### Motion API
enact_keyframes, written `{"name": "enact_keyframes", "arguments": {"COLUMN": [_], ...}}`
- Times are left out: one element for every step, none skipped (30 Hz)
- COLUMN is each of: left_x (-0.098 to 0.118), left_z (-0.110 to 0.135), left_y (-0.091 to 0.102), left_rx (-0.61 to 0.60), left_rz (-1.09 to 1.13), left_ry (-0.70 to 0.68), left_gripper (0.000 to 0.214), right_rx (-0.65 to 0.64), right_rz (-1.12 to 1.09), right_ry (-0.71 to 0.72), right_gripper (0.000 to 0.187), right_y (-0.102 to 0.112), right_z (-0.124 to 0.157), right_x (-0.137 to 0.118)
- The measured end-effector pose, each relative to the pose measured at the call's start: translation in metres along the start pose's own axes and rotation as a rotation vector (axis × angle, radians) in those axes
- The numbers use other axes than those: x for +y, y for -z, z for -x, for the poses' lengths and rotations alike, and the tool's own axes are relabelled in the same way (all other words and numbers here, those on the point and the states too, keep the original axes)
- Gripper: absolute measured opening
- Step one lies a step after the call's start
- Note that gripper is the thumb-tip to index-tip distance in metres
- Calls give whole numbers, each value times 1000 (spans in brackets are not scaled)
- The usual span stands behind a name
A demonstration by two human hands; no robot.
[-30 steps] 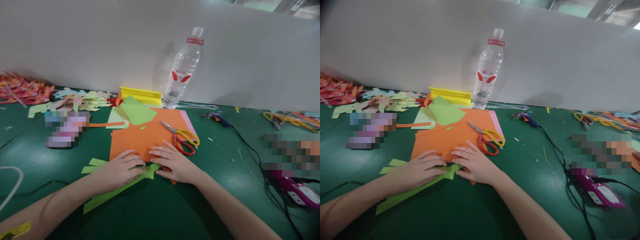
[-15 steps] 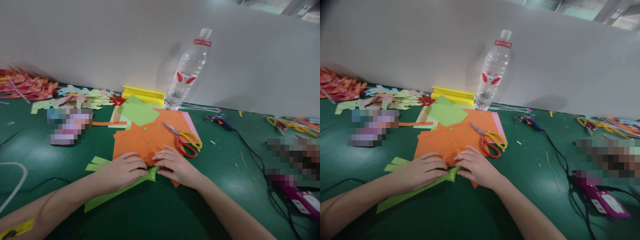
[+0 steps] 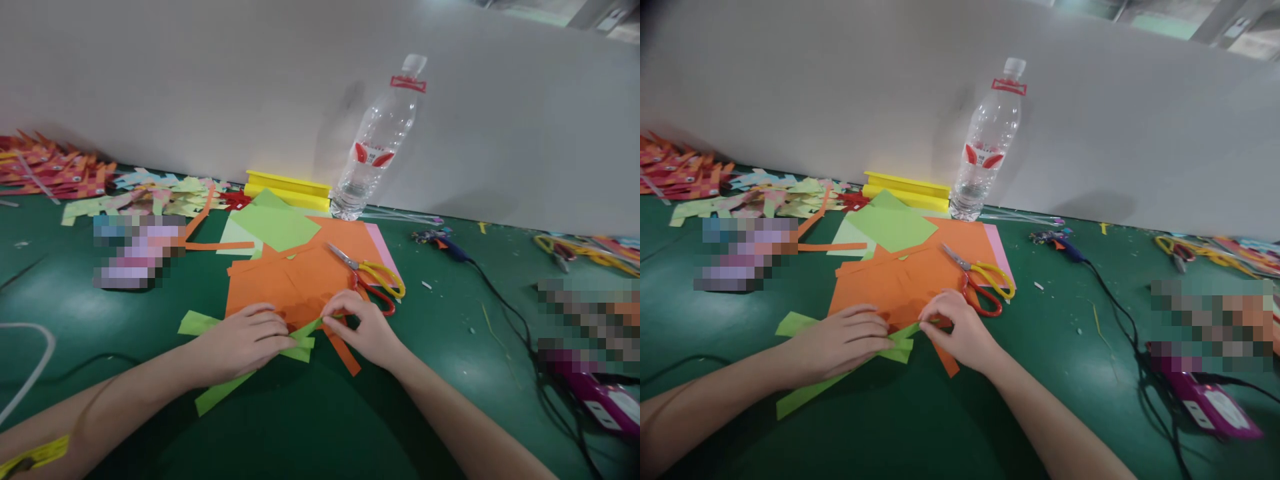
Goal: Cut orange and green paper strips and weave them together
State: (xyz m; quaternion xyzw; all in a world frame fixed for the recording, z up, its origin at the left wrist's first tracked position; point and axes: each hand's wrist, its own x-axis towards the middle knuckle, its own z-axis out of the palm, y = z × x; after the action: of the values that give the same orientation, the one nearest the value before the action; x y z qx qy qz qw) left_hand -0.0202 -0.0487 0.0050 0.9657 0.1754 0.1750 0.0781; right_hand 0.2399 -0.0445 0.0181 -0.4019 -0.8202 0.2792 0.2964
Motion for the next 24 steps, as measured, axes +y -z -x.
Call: {"name": "enact_keyframes", "arguments": {"left_x": [0,0,0,0,0,0,0,0,0,0,0,0,0,0,0,-1,-1,-1,-1,-2,-2,-2,-2,-2], "left_z": [0,0,0,0,0,0,0,0,1,2,2,3,3,3,3,3,3,3,3,3,3,4,5,5], "left_y": [0,0,0,1,1,2,2,2,2,2,2,2,1,1,1,1,1,2,2,2,2,2,2,2], "left_rx": [7,13,16,19,20,18,14,8,3,3,8,16,25,32,38,39,39,39,35,30,24,19,13,6], "left_rz": [-3,-2,0,3,7,11,16,21,25,27,26,24,22,22,22,23,27,31,34,39,43,48,52,56], "left_ry": [4,7,10,14,15,17,19,21,24,28,32,37,40,42,44,45,45,46,47,52,58,64,73,79], "left_gripper": [25,24,25,25,25,26,27,27,28,28,27,27,27,26,25,25,24,22,21,19,18,17,17,16], "right_rx": [41,88,144,205,266,326,380,437,495,562,632,701,767,826,876,916,948,973,990,1000,1002,993,973,942], "right_rz": [-8,-19,-38,-67,-106,-151,-195,-240,-282,-323,-366,-410,-455,-500,-542,-581,-614,-642,-666,-685,-703,-719,-736,-752], "right_ry": [-61,-128,-193,-252,-300,-340,-374,-402,-424,-438,-443,-442,-434,-425,-416,-408,-403,-400,-399,-401,-404,-409,-415,-420], "right_gripper": [6,8,11,13,16,18,19,20,21,22,24,25,26,26,27,28,30,32,33,34,35,37,38,39], "right_y": [0,1,2,4,5,7,9,10,11,12,13,13,14,14,14,15,16,16,17,17,18,17,17,16], "right_z": [0,1,1,1,0,0,-1,-1,-2,-3,-3,-4,-5,-6,-6,-7,-7,-8,-8,-8,-9,-9,-9,-8], "right_x": [2,4,6,8,10,12,14,16,18,20,22,24,26,27,27,27,27,27,26,26,25,25,25,26]}}
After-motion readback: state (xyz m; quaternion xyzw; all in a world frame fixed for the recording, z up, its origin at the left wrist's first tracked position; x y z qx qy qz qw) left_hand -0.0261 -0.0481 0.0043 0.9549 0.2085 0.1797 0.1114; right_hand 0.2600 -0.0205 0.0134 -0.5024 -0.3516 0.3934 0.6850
